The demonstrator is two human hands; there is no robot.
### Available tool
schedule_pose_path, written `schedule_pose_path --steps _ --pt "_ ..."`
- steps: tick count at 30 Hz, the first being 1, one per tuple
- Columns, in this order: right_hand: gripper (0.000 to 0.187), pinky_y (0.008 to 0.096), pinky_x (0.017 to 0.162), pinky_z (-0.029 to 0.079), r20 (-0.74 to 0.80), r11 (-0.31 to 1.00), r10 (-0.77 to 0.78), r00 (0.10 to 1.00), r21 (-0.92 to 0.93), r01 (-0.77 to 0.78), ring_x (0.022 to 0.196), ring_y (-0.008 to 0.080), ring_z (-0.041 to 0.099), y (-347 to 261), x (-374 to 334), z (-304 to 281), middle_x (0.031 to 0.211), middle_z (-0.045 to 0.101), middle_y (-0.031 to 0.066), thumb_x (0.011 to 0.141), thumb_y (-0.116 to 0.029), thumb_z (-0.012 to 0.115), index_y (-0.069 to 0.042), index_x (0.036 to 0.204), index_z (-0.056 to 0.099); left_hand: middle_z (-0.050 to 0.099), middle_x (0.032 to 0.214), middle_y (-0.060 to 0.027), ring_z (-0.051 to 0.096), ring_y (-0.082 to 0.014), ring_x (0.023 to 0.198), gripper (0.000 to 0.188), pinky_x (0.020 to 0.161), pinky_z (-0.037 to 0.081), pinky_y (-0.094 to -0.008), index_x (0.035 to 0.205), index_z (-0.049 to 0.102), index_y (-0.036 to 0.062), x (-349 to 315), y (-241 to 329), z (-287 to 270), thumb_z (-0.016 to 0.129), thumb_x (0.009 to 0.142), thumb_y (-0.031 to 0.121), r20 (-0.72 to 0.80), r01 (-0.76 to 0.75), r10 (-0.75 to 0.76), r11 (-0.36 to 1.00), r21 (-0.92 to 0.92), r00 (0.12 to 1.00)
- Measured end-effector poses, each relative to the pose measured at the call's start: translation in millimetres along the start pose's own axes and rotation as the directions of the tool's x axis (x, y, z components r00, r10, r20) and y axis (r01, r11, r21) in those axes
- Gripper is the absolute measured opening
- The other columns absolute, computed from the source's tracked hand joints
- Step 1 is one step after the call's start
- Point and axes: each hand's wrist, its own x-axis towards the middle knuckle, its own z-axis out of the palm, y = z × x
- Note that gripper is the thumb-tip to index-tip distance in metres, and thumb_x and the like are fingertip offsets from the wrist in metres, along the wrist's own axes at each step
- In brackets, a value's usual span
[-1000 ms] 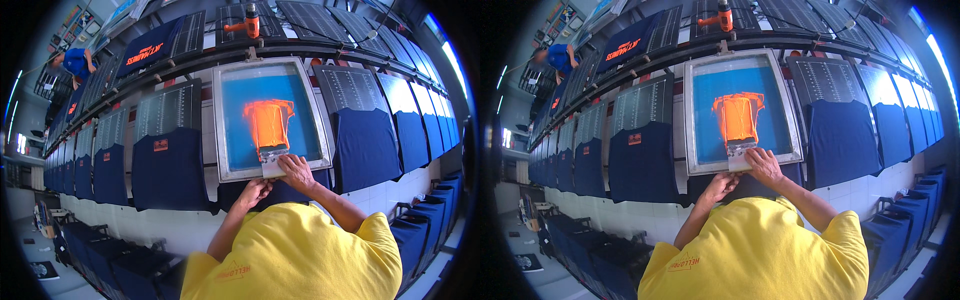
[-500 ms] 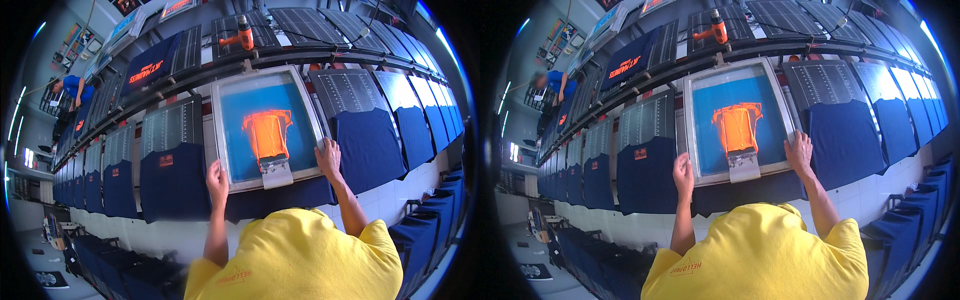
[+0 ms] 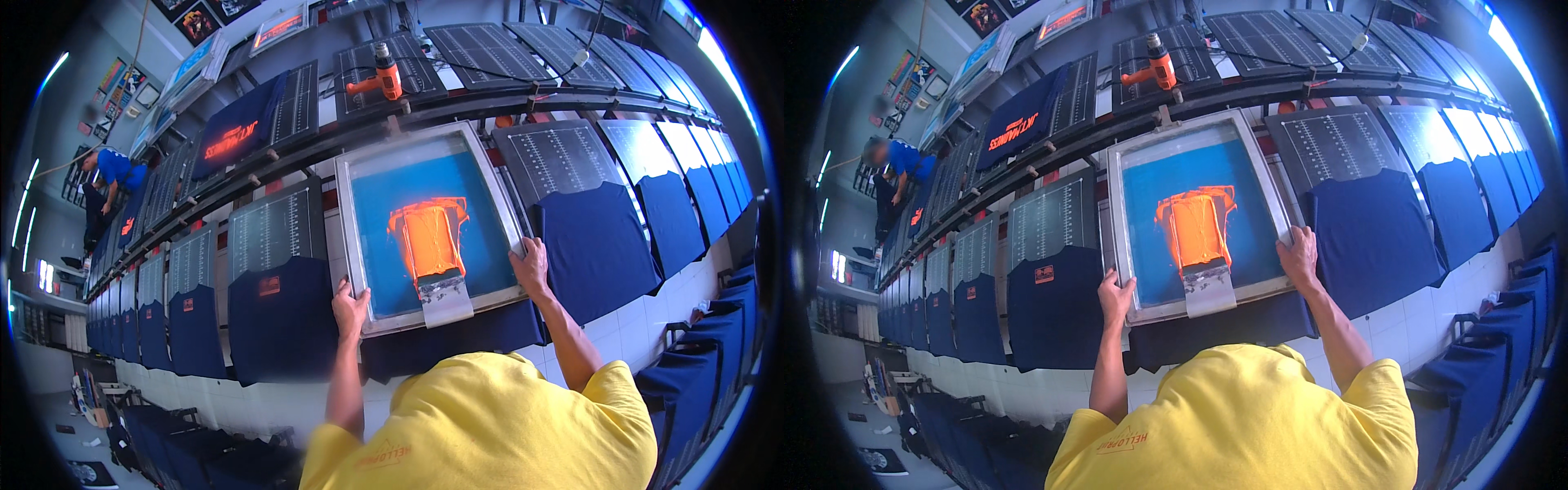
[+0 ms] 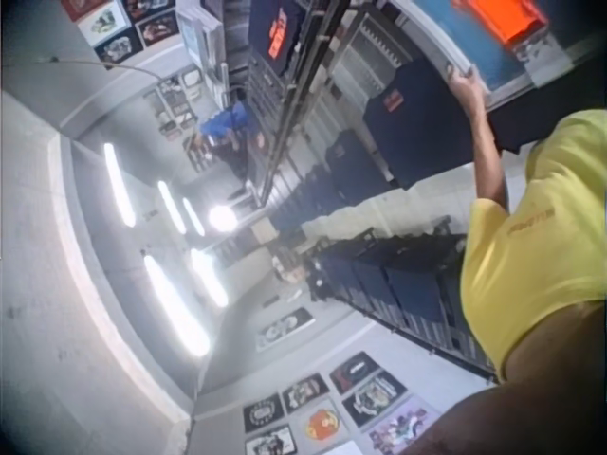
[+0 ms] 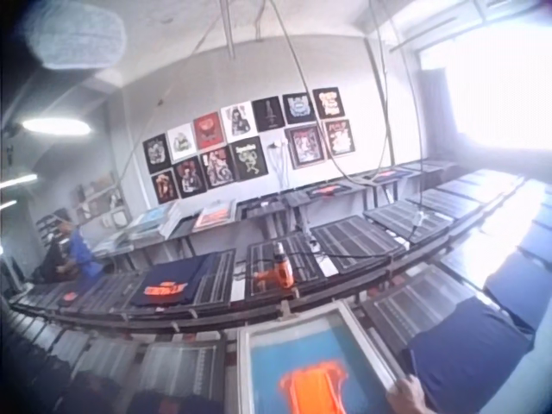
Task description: The person applies ink to a T-shirt using a screen printing frame and a squeegee, then lifts the frame and moves along the line of platens.
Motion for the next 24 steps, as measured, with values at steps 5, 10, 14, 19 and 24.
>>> schedule_pose_path --steps 5,10,14,19,24 --pt "0.046 0.0468 0.093 0.046 -0.015 1.0 -0.026 1.0 -0.015 0.026 0.109 0.0372 0.054 3.2 -3.2 7.9 0.112 0.056 0.0174 0.082 -0.023 0.074 0.001 0.119 0.061 0.068 0.108 -0.025 0.067 -0.0434 0.099 0.037 0.087 0.053 -0.0429 0.101 0.068 -0.0095 -3.0 0.0 -0.9 0.078 0.078 0.017 -0.015 -0.043 0.042 0.999 -0.004 0.999" --pt "0.053 0.0468 0.094 0.046 0.043 0.997 -0.016 0.999 -0.071 0.019 0.112 0.0367 0.054 -5.6 0.3 0.0 0.115 0.057 0.0178 0.082 -0.026 0.075 0.0 0.125 0.057 0.064 0.119 -0.0282 0.061 -0.044 0.113 0.044 0.097 0.049 -0.043 0.11 0.065 -0.0093 -3.2 -0.3 0.7 0.076 0.083 0.023 -0.025 -0.06 0.064 0.99 0.124 0.998" --pt "0.07 0.0476 0.094 0.045 0.024 0.893 -0.361 0.932 -0.28 0.353 0.116 0.0346 0.055 -43.3 -23.6 -22.1 0.127 0.057 0.0171 0.08 -0.03 0.078 -0.002 0.137 0.049 0.055 0.139 -0.0276 0.05 -0.0403 0.134 0.055 0.111 0.042 -0.0425 0.128 0.058 -0.0071 -24.6 3.9 6.7 0.07 0.092 0.032 -0.191 -0.139 0.2 0.946 0.292 0.961" --pt "0.062 0.0459 0.104 0.042 0.374 0.661 -0.723 0.581 0.13 0.739 0.13 0.0314 0.051 -91.2 -71.8 -34.1 0.135 0.058 0.0098 0.078 -0.025 0.078 -0.008 0.133 0.056 0.067 0.123 -0.019 0.061 -0.035 0.123 0.027 0.103 0.048 -0.0428 0.116 0.067 -0.0019 -66.8 62.2 6.9 0.064 0.096 0.015 0.088 -0.399 0.42 0.898 -0.186 0.903" --pt "0.063 0.0401 0.102 0.044 0.517 0.535 -0.748 0.415 0.1 0.839 0.125 0.0242 0.055 -100.0 -63.9 -23.5 0.133 0.06 0.0069 0.071 -0.014 0.076 -0.006 0.131 0.058 0.067 0.125 -0.0175 0.059 -0.0347 0.126 0.027 0.107 0.046 -0.0448 0.122 0.067 0.0003 -77.9 82.1 19.8 0.057 0.099 0.012 0.337 -0.423 0.517 0.849 -0.317 0.787"
